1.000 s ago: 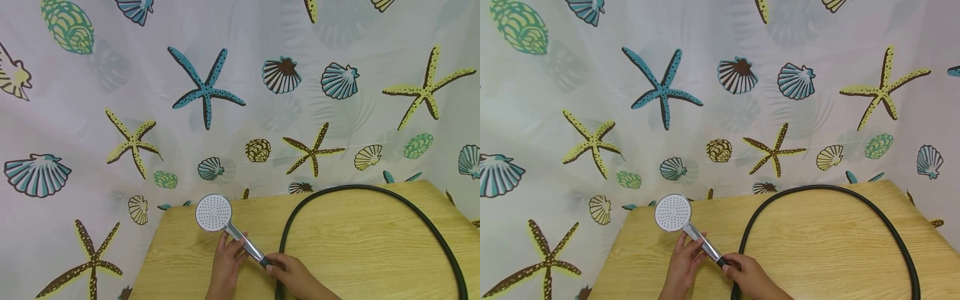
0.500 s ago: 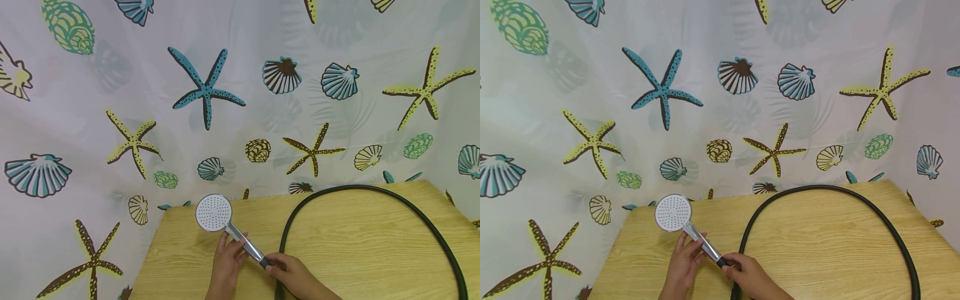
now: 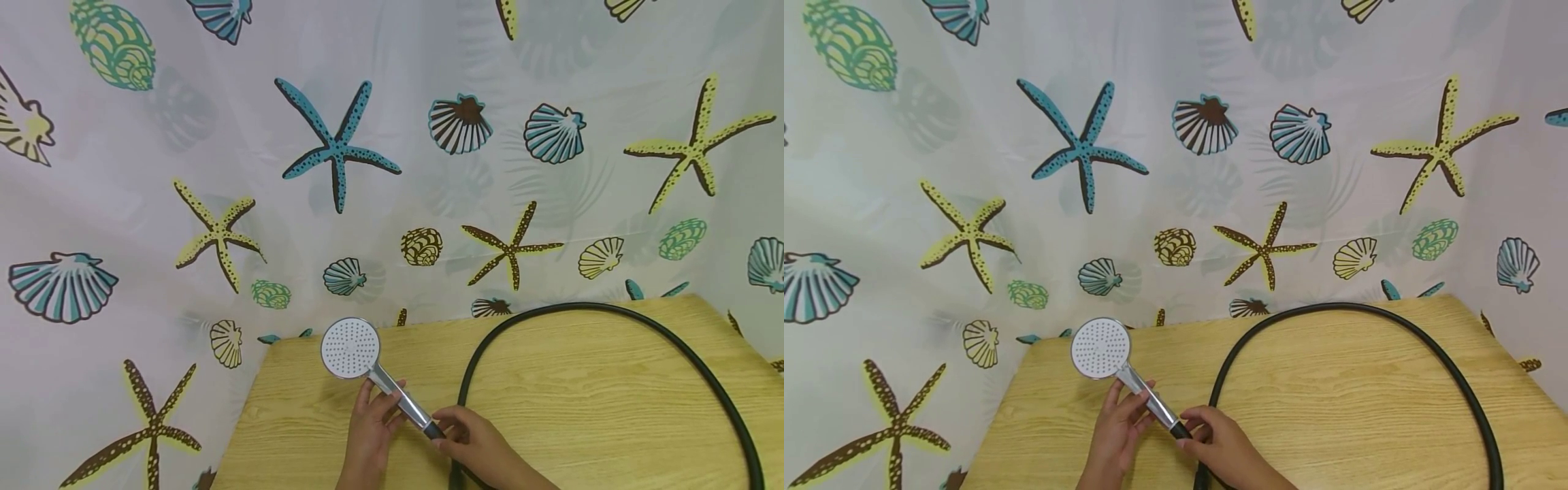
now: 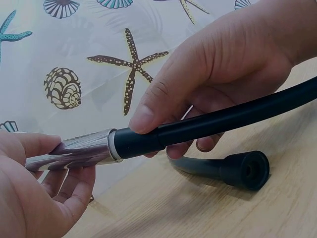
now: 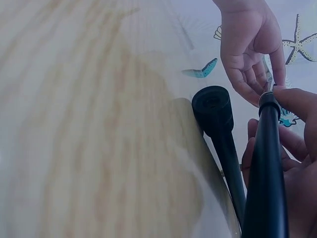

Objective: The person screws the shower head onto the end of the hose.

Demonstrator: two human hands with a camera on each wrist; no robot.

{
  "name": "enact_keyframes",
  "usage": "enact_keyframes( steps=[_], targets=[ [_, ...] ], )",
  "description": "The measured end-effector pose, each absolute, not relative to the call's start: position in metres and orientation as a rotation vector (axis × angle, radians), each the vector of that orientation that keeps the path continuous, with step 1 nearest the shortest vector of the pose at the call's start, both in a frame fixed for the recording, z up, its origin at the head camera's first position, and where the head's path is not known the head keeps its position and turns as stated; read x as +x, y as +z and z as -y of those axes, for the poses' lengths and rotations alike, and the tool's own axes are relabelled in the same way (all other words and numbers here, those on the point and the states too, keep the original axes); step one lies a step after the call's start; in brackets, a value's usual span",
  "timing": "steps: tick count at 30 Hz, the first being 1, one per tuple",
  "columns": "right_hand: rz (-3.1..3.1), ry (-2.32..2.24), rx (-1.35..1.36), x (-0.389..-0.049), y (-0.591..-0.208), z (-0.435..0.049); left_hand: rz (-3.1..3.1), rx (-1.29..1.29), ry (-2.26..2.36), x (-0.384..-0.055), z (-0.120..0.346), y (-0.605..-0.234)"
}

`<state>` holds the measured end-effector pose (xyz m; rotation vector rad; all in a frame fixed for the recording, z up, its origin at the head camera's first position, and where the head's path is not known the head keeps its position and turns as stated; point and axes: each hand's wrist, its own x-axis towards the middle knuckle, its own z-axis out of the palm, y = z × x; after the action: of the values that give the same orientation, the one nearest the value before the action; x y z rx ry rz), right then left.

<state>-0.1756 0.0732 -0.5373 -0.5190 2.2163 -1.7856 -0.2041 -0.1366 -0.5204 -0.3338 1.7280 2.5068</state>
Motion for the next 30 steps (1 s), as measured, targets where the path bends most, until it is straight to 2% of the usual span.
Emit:
enact_keyframes(
  steps=[30],
  targets=[
    [-2.198,-1.787,-0.49,-0.1762,-0.5422,-0.0716,-1.745,-0.371,2.481,-0.2029,0.1364,-0.52]
  ],
)
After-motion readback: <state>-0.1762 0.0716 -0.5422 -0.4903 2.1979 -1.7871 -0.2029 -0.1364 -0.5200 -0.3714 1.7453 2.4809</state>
